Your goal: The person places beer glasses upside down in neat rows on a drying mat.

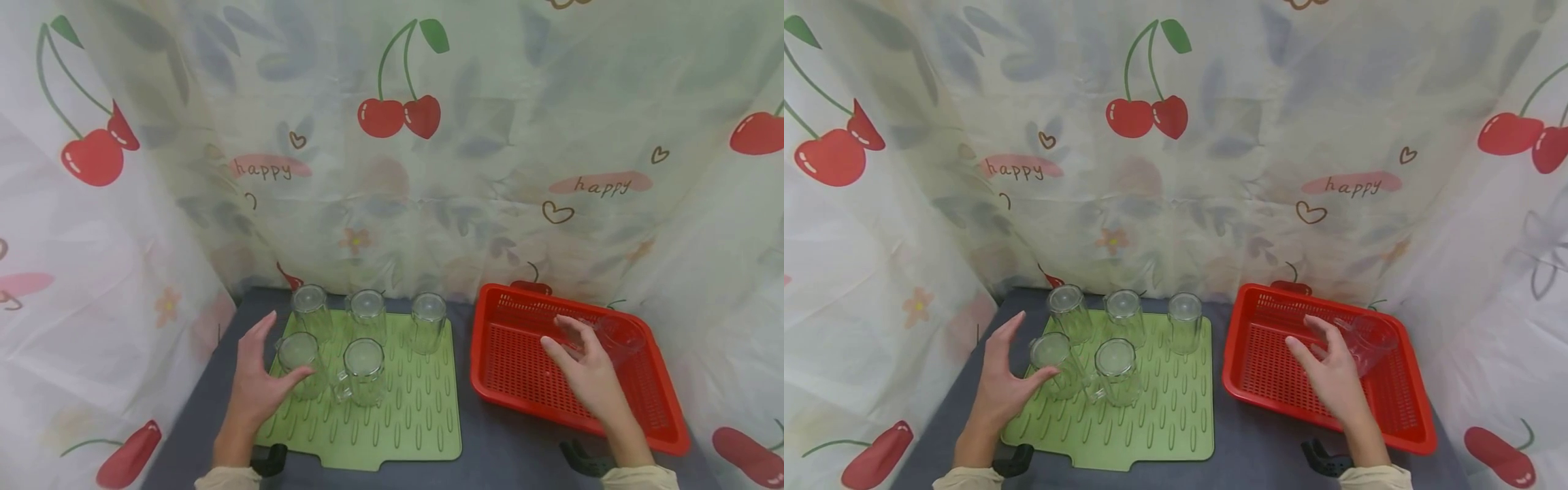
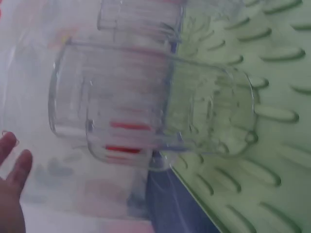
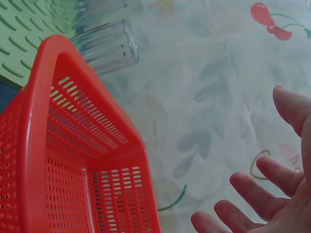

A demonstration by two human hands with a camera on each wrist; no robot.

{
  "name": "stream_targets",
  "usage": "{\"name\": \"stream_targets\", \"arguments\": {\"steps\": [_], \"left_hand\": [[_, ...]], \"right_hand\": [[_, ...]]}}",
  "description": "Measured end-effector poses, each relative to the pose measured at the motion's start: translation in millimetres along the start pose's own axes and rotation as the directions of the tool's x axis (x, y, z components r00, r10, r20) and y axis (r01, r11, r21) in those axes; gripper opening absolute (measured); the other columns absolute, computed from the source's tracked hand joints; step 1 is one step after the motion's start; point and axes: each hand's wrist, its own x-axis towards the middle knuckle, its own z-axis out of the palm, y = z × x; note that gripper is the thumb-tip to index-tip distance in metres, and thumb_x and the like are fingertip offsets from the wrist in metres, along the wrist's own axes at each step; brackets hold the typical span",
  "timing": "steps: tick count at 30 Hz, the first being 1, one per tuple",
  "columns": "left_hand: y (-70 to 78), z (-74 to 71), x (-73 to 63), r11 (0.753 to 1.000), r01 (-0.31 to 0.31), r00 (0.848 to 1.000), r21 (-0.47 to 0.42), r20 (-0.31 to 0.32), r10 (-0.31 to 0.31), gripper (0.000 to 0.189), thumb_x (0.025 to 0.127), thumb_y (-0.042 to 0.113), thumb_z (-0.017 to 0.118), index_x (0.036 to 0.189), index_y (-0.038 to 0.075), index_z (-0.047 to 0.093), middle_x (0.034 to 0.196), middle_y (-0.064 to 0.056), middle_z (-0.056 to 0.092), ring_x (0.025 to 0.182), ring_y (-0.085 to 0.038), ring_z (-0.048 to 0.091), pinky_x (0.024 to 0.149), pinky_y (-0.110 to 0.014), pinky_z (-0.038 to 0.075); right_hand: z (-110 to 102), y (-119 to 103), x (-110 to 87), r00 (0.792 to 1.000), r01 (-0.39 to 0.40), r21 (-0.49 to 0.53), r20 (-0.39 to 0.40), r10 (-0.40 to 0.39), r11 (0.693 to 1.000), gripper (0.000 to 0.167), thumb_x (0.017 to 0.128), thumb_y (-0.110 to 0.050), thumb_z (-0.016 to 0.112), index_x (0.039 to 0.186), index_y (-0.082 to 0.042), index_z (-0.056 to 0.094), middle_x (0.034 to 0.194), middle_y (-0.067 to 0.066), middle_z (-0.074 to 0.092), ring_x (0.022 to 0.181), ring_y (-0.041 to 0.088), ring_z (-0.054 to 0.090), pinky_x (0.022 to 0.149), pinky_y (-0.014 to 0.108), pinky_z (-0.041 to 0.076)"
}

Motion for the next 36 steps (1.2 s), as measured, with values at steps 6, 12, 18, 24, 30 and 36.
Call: {"name": "stream_targets", "arguments": {"steps": [6,12,18,24,30,36], "left_hand": [[-10.0,-2.0,-6.3,0.980,0.197,0.974,0.020,0.112,-0.198,0.129,0.065,0.029,0.097,0.165,0.021,0.016,0.165,-0.021,0.026,0.149,-0.046,0.025,0.109,-0.071,0.030],[-22.5,-2.5,-14.8,0.938,0.343,0.915,0.052,0.209,-0.346,0.128,0.073,0.036,0.093,0.166,0.021,0.008,0.166,-0.023,0.020,0.151,-0.049,0.020,0.108,-0.076,0.029],[-39.8,4.1,-24.1,0.909,0.406,0.866,0.094,0.279,-0.415,0.126,0.077,0.039,0.090,0.166,0.018,0.003,0.165,-0.026,0.022,0.150,-0.051,0.021,0.112,-0.076,0.027],[-59.1,15.6,-36.4,0.888,0.451,0.833,0.091,0.314,-0.455,0.129,0.079,0.042,0.088,0.166,0.017,-0.003,0.166,-0.025,0.019,0.151,-0.052,0.018,0.115,-0.075,0.024],[-70.7,22.5,-42.8,0.865,0.484,0.789,0.130,0.363,-0.496,0.132,0.078,0.049,0.086,0.165,0.019,-0.008,0.167,-0.027,0.016,0.151,-0.054,0.015,0.116,-0.077,0.021],[-78.5,26.6,-49.5,0.863,0.475,0.767,0.172,0.400,-0.501,0.137,0.076,0.056,0.086,0.165,0.011,-0.008,0.165,-0.030,0.019,0.150,-0.056,0.015,0.117,-0.076,0.016]], "right_hand": [[-7.7,-1.2,1.1,0.999,-0.038,0.001,0.019,0.037,0.999,0.073,0.102,-0.046,0.058,0.158,-0.008,0.030,0.158,0.019,0.039,0.137,0.045,0.047,0.081,-0.002,0.038],[-12.4,0.2,0.5,0.999,-0.048,-0.019,0.016,0.049,0.999,0.073,0.103,-0.046,0.058,0.158,-0.009,0.030,0.158,0.020,0.039,0.135,0.046,0.049,0.080,0.000,0.037],[-15.8,5.7,1.9,0.999,-0.041,-0.033,-0.019,0.041,0.999,0.072,0.102,-0.045,0.058,0.158,-0.010,0.031,0.157,0.019,0.041,0.133,0.041,0.048,0.079,-0.001,0.036],[-20.8,11.3,6.9,0.998,-0.069,-0.029,-0.015,0.068,0.997,0.074,0.102,-0.047,0.058,0.159,-0.009,0.029,0.160,0.020,0.035,0.138,0.049,0.045,0.098,0.024,0.055],[-25.6,14.1,12.6,0.995,-0.104,-0.057,-0.011,0.104,0.993,0.081,0.100,-0.053,0.058,0.160,-0.008,0.026,0.159,0.022,0.033,0.138,0.050,0.043,0.091,0.028,0.057],[-28.5,18.3,15.0,0.997,-0.078,-0.038,0.005,0.078,0.996,0.080,0.101,-0.047,0.060,0.160,-0.006,0.024,0.155,0.028,0.031,0.132,0.053,0.044,0.071,0.009,0.050]]}}
